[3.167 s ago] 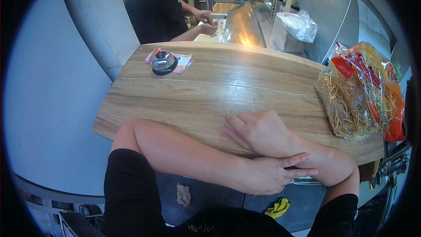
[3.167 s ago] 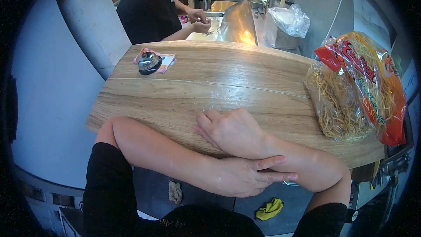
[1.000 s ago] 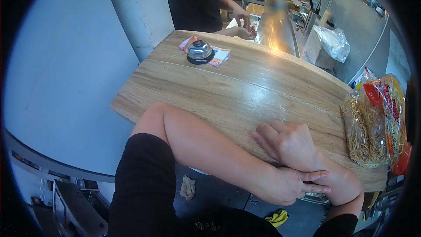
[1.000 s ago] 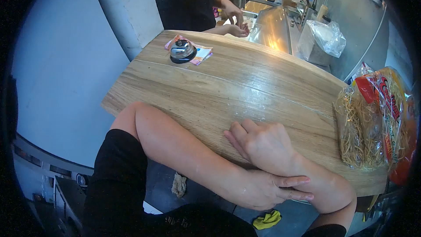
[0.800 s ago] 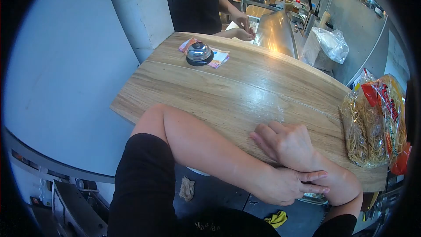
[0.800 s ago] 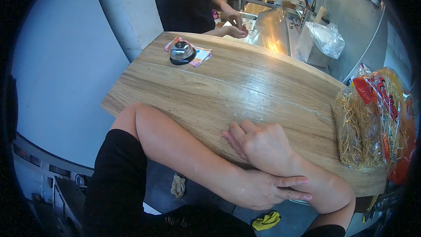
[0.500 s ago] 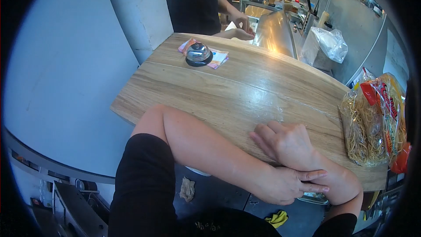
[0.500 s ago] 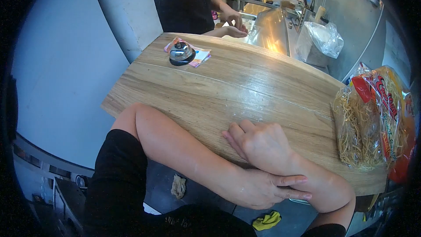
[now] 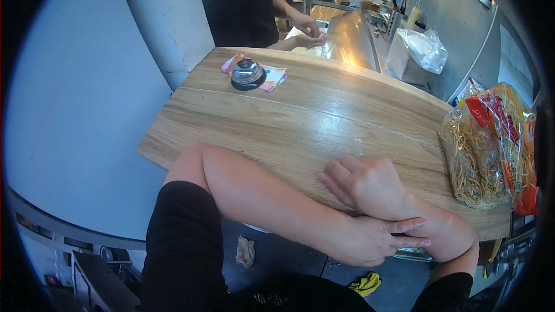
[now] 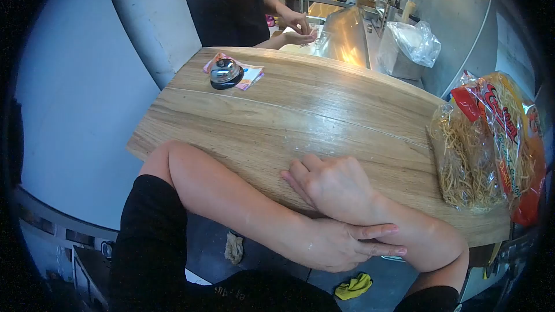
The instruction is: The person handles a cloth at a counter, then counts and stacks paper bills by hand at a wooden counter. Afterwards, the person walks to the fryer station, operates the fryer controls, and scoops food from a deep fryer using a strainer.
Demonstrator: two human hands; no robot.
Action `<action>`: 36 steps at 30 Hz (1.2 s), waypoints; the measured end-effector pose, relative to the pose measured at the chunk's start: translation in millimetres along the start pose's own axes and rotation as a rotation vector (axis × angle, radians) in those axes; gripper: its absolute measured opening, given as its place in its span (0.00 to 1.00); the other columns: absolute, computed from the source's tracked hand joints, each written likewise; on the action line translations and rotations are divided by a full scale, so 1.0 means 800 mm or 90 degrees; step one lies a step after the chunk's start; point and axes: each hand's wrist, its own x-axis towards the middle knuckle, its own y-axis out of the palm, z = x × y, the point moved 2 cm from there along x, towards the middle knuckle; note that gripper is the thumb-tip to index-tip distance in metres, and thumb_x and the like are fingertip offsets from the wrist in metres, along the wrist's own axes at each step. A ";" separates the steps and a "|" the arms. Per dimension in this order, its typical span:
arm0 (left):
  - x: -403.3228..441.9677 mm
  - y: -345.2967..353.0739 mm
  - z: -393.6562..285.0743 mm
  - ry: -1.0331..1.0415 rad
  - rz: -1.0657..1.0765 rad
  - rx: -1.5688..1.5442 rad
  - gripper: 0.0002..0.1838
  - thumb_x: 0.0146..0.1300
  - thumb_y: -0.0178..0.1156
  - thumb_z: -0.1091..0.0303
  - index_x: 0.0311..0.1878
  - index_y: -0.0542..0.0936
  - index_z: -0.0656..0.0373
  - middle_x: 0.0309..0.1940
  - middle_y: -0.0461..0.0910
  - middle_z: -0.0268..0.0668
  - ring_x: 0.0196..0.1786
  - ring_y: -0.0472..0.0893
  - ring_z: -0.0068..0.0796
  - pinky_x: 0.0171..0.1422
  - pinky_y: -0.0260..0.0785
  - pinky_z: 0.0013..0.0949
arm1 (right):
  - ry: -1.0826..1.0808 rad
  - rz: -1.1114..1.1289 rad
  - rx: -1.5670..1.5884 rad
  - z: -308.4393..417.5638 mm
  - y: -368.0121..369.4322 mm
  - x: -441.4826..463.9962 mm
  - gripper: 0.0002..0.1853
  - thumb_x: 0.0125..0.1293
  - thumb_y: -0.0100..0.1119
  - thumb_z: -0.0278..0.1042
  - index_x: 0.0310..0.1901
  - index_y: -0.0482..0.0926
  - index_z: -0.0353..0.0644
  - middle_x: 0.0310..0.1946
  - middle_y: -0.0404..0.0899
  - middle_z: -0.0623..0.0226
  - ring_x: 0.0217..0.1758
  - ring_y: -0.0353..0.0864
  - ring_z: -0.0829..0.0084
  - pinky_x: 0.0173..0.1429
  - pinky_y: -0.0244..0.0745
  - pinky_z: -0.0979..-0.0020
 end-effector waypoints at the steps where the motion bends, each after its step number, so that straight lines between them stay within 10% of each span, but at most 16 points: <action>1: 0.000 -0.002 0.001 -0.006 -0.051 -0.008 0.16 0.49 0.50 0.56 0.26 0.85 0.52 0.51 0.80 0.37 0.76 0.45 0.56 0.74 0.17 0.71 | 0.002 0.000 -0.001 0.000 0.000 0.000 0.17 0.67 0.56 0.47 0.25 0.72 0.45 0.18 0.70 0.66 0.14 0.75 0.67 0.16 0.68 0.67; 36: -0.003 -0.010 0.002 0.031 0.093 0.008 0.23 0.54 0.48 0.60 0.49 0.83 0.57 0.64 0.71 0.42 0.77 0.47 0.49 0.76 0.24 0.69 | 0.002 0.000 -0.020 -0.003 0.005 -0.003 0.14 0.65 0.58 0.46 0.29 0.75 0.46 0.18 0.70 0.69 0.14 0.73 0.68 0.16 0.66 0.67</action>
